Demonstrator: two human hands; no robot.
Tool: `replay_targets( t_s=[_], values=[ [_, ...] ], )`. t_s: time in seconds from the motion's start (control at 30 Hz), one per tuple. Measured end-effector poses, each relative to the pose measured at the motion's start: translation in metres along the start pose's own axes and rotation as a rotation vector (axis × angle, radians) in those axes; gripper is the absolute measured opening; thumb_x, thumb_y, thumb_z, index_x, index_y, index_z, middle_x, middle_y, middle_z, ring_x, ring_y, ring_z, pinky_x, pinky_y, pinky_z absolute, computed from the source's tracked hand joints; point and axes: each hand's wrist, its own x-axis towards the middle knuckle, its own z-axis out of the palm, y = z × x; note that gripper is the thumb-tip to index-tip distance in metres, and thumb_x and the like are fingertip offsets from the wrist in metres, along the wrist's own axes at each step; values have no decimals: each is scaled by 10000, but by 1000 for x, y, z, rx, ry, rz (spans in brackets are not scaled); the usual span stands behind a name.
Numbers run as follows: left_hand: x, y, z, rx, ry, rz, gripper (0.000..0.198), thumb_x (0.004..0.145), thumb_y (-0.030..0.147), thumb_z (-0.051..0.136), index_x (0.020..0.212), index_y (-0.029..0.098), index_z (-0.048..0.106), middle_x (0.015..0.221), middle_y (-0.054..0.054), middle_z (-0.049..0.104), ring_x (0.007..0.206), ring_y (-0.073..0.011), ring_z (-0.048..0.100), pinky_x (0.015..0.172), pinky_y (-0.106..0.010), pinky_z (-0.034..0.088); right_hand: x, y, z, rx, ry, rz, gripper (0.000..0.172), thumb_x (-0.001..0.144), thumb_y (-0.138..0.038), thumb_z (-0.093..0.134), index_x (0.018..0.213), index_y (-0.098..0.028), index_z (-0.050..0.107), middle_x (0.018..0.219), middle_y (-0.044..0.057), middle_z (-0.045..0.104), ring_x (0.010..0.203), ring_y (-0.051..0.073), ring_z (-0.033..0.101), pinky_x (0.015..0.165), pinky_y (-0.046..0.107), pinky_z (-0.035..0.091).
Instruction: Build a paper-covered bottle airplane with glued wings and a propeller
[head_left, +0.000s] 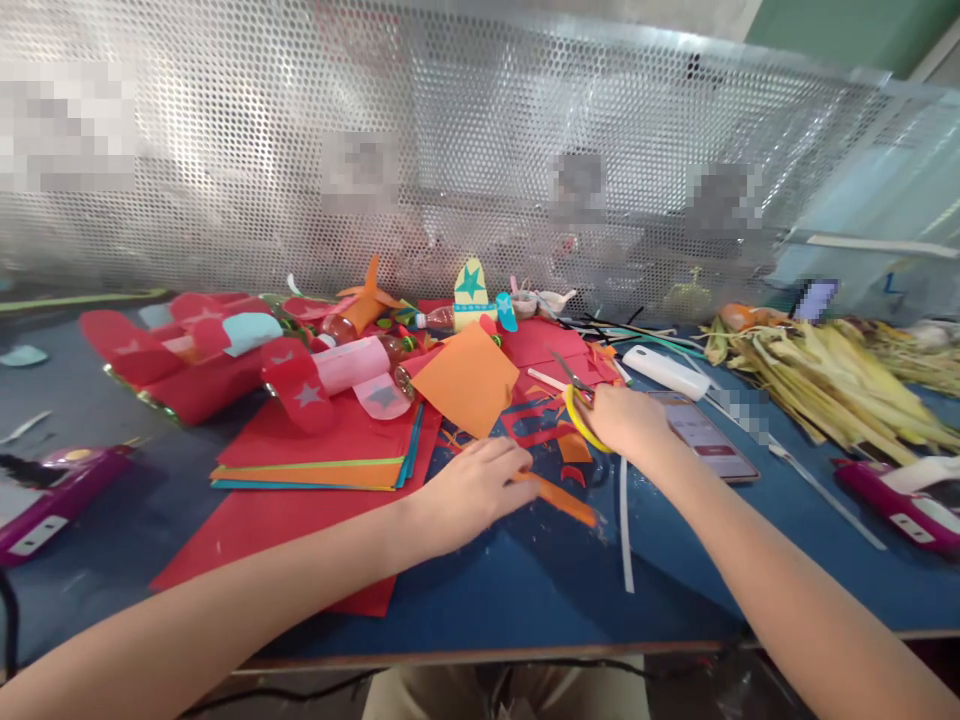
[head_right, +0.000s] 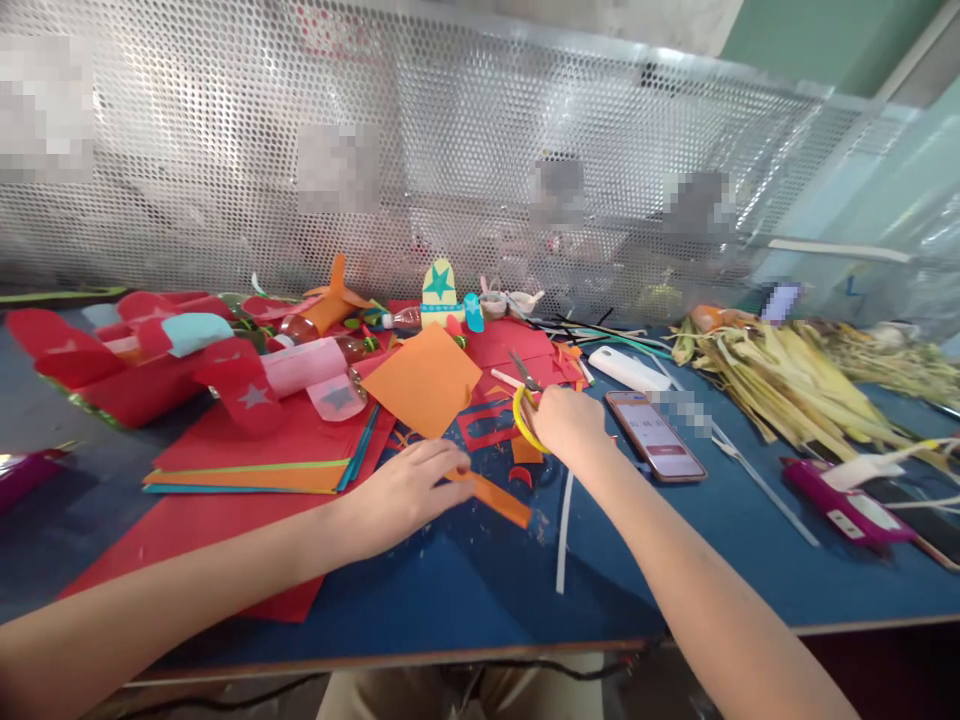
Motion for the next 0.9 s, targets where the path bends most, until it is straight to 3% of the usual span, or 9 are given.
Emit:
replay_targets(
  t_s=[0.13, 0.27, 0.4, 0.57, 0.73, 0.83, 0.9],
  values=[
    [-1, 13, -1, -36, 214, 314, 178, 924, 143, 465, 911, 141, 642, 815, -58, 673, 753, -154, 631, 642, -240, 522, 23, -16, 5, 5, 29, 17, 357, 942, -427, 493, 1118, -137, 604, 1114, 116, 644, 974, 222, 631, 855, 423, 490],
    [-5, 25, 4, -55, 279, 495, 172, 883, 126, 507, 874, 120, 679, 835, -84, 711, 733, -159, 663, 635, -245, 559, 30, -29, 16, 9, 44, -14, 290, 931, -364, 542, 1126, -155, 594, 1126, 88, 623, 942, 202, 627, 820, 406, 517],
    [-11, 25, 11, -146, 198, 432, 206, 886, 107, 481, 919, 168, 675, 896, -102, 725, 818, -169, 685, 701, -258, 579, 29, -35, 25, -5, 64, -58, 324, 932, -389, 532, 1134, -141, 588, 1099, 92, 633, 922, 202, 635, 809, 403, 518],
    [-18, 19, 13, -264, 98, 328, 200, 924, 193, 485, 974, 106, 658, 976, -128, 722, 915, -206, 682, 750, -280, 583, 27, -33, 25, -21, 82, -177, 413, 935, -442, 483, 1148, -104, 589, 1021, 144, 683, 927, 248, 660, 785, 378, 501],
    [-23, 18, 8, -497, 56, 270, 367, 918, 345, 503, 1059, 36, 642, 1064, -190, 698, 1048, -249, 647, 950, -332, 519, 32, -17, 17, -60, 120, -286, 305, 949, -315, 453, 1007, -104, 666, 1025, 169, 680, 999, 283, 634, 821, 368, 477],
    [-25, 19, 8, -536, 60, 259, 392, 905, 350, 523, 1053, 8, 645, 1067, -206, 696, 1055, -268, 646, 955, -339, 515, 45, -2, 17, -92, 155, -255, 240, 944, -270, 500, 1077, -109, 618, 1123, 128, 634, 1071, 250, 586, 901, 425, 457],
    [-25, 19, 9, -531, 61, 268, 424, 893, 380, 532, 1057, 4, 642, 1067, -215, 692, 1040, -282, 650, 934, -356, 526, 55, 6, 20, -99, 134, -231, 216, 930, -292, 547, 1059, -135, 618, 1098, 84, 640, 1020, 222, 605, 876, 434, 482]
  ],
)
